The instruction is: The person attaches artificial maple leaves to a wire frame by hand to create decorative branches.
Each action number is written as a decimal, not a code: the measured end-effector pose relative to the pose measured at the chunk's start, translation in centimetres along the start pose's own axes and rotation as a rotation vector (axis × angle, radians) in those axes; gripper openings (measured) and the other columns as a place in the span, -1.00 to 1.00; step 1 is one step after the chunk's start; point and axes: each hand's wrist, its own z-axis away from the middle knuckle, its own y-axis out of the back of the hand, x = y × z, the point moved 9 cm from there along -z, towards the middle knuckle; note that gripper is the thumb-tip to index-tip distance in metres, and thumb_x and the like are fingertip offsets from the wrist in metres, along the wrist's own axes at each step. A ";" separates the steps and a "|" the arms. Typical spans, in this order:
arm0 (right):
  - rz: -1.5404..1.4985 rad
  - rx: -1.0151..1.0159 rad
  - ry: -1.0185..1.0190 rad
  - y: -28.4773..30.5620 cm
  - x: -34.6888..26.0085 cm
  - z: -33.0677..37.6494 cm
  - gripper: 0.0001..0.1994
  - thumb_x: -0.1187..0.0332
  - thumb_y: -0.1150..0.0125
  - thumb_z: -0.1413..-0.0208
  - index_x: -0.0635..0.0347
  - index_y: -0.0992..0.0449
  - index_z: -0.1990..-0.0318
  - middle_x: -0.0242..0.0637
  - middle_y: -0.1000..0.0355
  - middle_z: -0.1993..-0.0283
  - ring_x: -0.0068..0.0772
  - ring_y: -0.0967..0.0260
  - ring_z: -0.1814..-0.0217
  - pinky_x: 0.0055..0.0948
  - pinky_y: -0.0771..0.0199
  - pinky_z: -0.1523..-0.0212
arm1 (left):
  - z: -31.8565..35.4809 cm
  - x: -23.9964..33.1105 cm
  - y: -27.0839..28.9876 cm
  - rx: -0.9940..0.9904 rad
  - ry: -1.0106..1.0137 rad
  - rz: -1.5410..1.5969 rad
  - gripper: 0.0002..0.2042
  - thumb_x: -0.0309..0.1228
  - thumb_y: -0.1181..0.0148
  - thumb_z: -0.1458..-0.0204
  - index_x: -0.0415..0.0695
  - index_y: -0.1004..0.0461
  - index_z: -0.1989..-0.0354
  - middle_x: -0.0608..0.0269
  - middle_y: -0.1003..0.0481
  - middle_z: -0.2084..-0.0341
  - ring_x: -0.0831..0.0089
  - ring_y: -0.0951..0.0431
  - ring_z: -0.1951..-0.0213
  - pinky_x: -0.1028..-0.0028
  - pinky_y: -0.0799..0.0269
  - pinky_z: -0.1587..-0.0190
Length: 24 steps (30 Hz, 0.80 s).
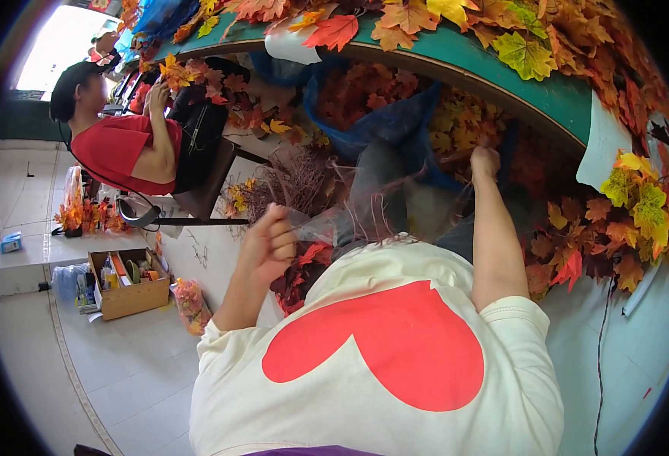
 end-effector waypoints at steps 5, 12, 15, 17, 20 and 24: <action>-0.119 -0.012 -0.101 8.0 3.9 -5.6 -0.46 -0.04 0.27 -0.17 0.17 -0.43 0.61 -0.39 -0.29 0.72 -0.49 -0.21 0.74 -0.46 -0.15 0.72 | 8.3 14.6 9.9 0.352 -0.561 -0.065 -0.79 -0.34 0.06 -0.12 0.00 -0.20 0.57 0.55 0.01 0.82 0.71 0.10 0.80 0.63 0.25 0.81; -0.763 0.245 -0.217 12.5 5.2 -5.6 -0.47 -0.07 0.25 -0.16 0.27 -0.45 0.38 -0.29 -0.36 0.60 -0.44 -0.25 0.69 -0.45 -0.23 0.65 | 17.2 25.5 34.5 0.976 -1.037 -0.014 -0.89 -0.39 0.07 -0.01 -0.13 -0.33 0.34 0.23 -0.31 0.58 0.45 -0.29 0.63 0.48 -0.14 0.67; -0.253 0.169 -0.265 13.7 6.0 -7.5 -0.49 -0.04 0.24 -0.17 0.31 -0.42 0.24 -0.26 -0.41 0.50 -0.41 -0.34 0.58 -0.49 -0.33 0.58 | 24.5 25.8 39.2 1.225 -1.242 0.274 -0.70 -0.43 0.12 0.05 -0.22 -0.36 0.12 -0.10 -0.45 0.26 0.15 -0.51 0.37 0.21 -0.43 0.46; -0.279 0.159 -0.261 13.4 5.9 -8.2 -0.49 -0.02 0.23 -0.17 0.34 -0.41 0.22 -0.23 -0.42 0.46 -0.40 -0.37 0.50 -0.50 -0.36 0.55 | 28.3 24.7 39.9 1.838 -1.071 0.102 -0.58 -0.22 0.22 -0.06 -0.32 -0.41 0.14 0.02 -0.44 0.18 0.10 -0.46 0.16 0.21 -0.45 0.24; -0.484 0.060 -0.267 16.6 8.2 -12.2 -0.51 0.05 0.22 -0.15 0.41 -0.38 0.17 -0.13 -0.44 0.25 -0.33 -0.42 0.28 -0.38 -0.43 0.35 | 36.2 26.3 36.7 1.928 -1.246 0.106 -0.65 -0.25 0.18 -0.04 -0.26 -0.43 0.23 0.06 -0.46 0.22 0.16 -0.47 0.23 0.25 -0.45 0.28; -0.272 0.380 -0.111 22.3 12.3 -22.2 -0.60 0.01 0.10 -0.11 0.19 -0.41 0.26 -0.18 -0.41 0.37 -0.27 -0.35 0.45 -0.36 -0.35 0.55 | 49.0 29.5 34.3 2.032 -1.580 0.170 -0.76 -0.31 0.11 0.01 -0.14 -0.49 0.40 0.13 -0.50 0.32 0.28 -0.50 0.35 0.32 -0.45 0.35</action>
